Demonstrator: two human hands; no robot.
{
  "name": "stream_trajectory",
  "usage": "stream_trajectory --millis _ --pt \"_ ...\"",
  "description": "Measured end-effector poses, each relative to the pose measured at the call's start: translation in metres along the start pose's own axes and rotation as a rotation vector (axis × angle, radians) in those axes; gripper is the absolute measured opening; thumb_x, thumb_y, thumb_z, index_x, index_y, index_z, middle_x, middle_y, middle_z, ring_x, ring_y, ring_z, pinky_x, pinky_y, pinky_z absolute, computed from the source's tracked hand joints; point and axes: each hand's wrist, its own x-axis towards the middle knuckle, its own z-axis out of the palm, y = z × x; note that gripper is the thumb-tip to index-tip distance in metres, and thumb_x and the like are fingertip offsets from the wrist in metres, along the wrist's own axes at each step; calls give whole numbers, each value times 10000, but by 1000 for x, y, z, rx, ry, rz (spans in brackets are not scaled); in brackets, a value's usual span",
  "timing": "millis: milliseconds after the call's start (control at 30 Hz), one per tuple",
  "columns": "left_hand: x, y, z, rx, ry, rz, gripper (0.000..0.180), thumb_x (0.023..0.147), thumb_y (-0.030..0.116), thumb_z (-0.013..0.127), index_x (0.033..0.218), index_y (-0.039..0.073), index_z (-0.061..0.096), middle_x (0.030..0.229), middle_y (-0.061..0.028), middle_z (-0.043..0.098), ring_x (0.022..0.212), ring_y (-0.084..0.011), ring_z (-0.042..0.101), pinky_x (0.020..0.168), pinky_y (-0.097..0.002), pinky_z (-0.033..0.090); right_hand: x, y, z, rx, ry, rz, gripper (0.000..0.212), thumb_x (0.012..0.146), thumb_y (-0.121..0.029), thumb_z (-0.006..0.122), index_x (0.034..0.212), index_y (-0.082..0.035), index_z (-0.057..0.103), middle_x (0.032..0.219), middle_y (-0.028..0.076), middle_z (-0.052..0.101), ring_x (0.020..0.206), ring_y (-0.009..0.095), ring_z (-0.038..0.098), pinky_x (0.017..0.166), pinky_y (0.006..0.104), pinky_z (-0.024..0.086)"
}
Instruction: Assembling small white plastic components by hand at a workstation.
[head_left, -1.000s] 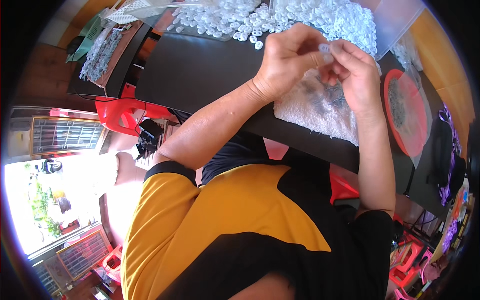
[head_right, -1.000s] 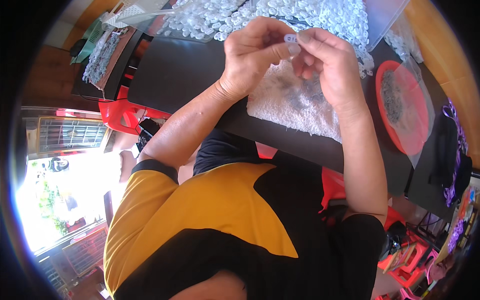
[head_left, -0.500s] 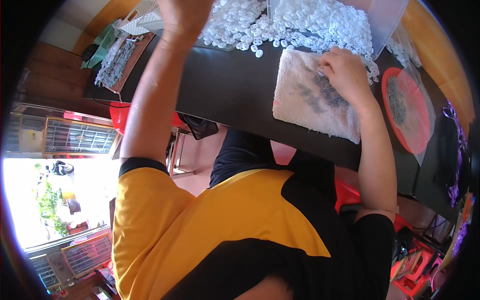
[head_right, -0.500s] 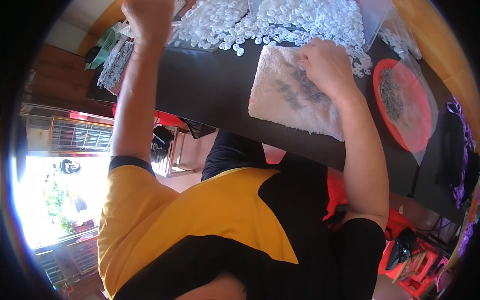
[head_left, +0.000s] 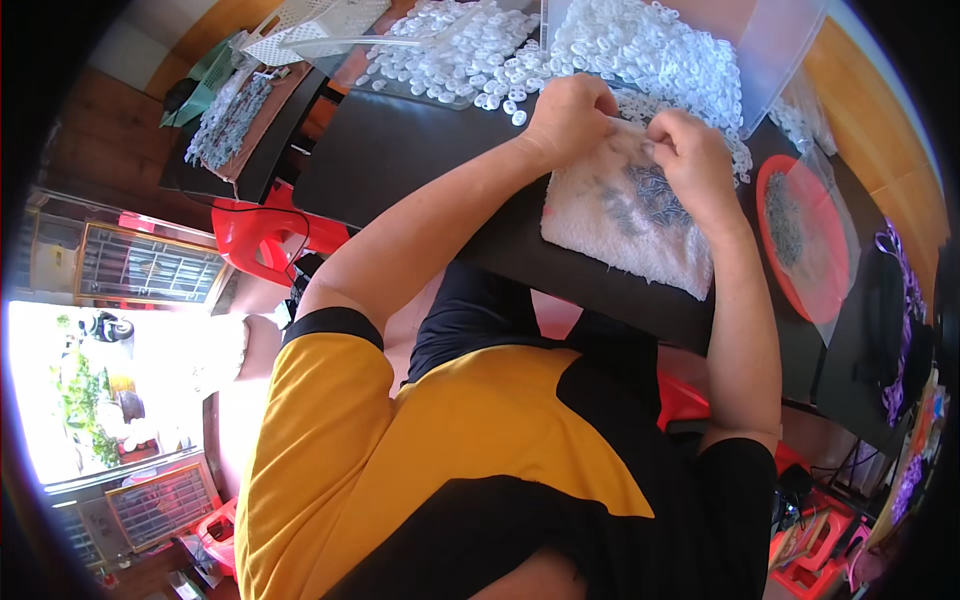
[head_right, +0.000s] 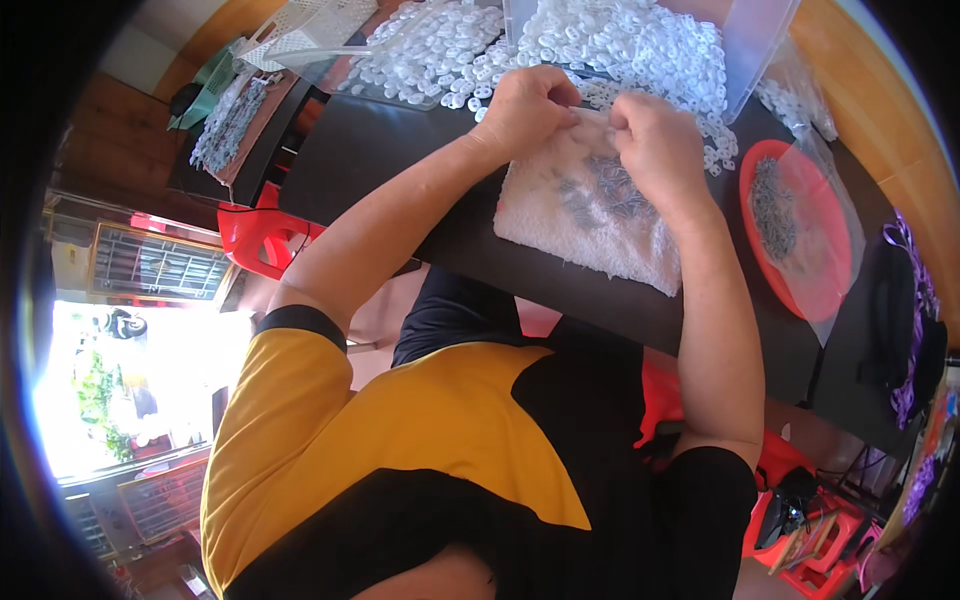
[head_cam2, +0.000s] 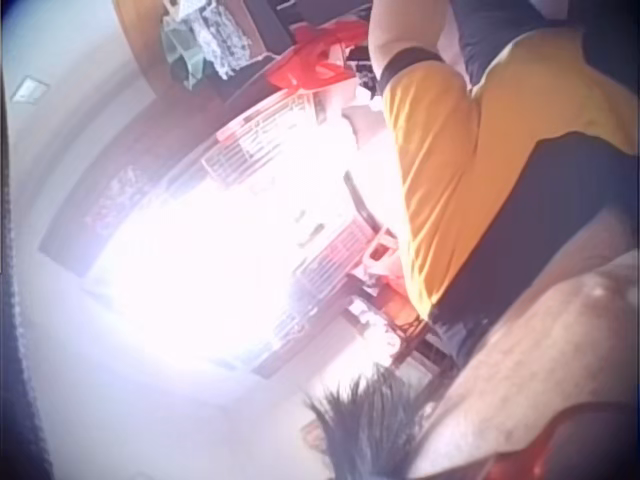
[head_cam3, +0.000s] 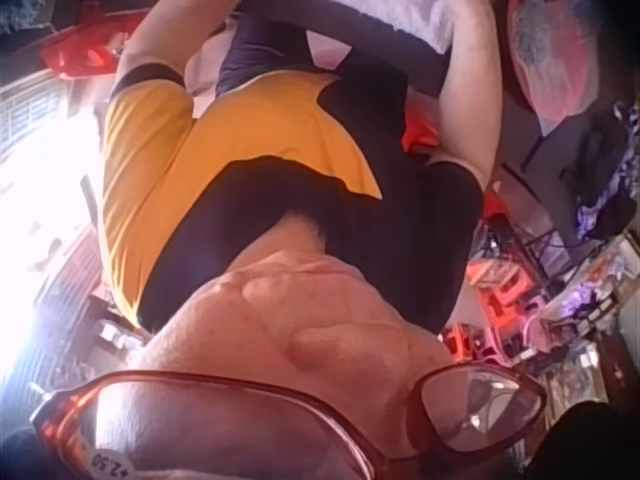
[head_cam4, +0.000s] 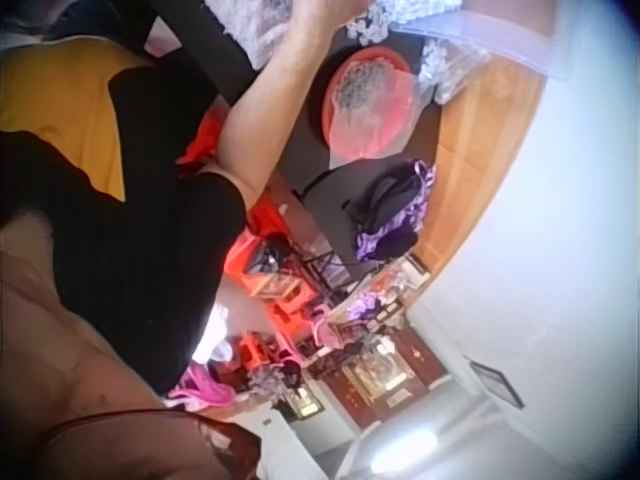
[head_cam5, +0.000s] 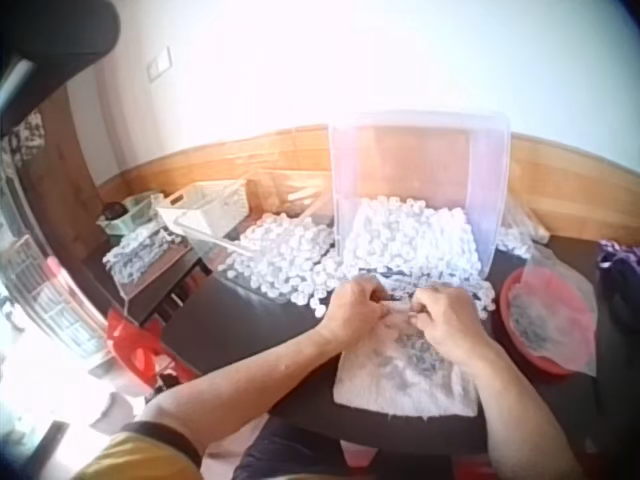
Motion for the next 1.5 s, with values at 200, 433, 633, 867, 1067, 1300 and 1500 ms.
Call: stream_trajectory --millis 200,433,633,867,1067,1300,1500 --pt "21 0 16 286 29 178 214 777 179 679 934 35 690 948 -145 685 871 -333 667 755 -415 532 0 12 14 -48 100 -159 82 761 -90 656 832 -52 639 801 110 646 776 332 633 678 426 491" --pt "37 2 21 508 -96 173 181 823 174 631 916 19 633 990 -183 668 916 -368 658 782 -454 528 1 7 -6 44 96 -29 89 789 -74 614 865 -71 661 854 108 677 803 325 648 693 407 504" --pt "38 0 18 493 -40 107 188 806 174 639 914 20 640 952 -195 675 904 -374 658 783 -459 528 -1 6 -12 -49 -53 -118 110 777 -67 609 869 -75 669 844 113 661 812 333 638 708 418 494" --pt "42 6 6 462 -80 75 244 771 211 659 884 -5 659 906 -211 681 910 -364 662 795 -471 526 -2 -2 -13 -39 -71 -164 106 774 -68 615 862 -70 674 850 110 649 798 342 625 702 423 485" --pt "46 13 1 512 -169 13 216 769 164 607 887 -3 676 914 -209 682 915 -366 661 795 -471 526 -7 -16 7 -197 -75 -259 71 764 -89 642 829 -95 670 860 72 644 888 290 620 779 420 431" --pt "47 16 0 545 -232 76 217 761 143 573 903 10 669 904 -202 683 905 -366 661 791 -464 527 -8 -24 8 -33 -49 -347 86 765 -109 640 838 -130 680 844 46 594 915 253 595 807 401 393" --pt "50 6 6 564 -195 153 200 771 121 564 928 34 653 865 -198 683 863 -376 662 768 -466 529 -11 -29 16 -130 -176 -404 78 750 -132 659 826 -136 677 821 37 558 957 219 567 840 384 389"
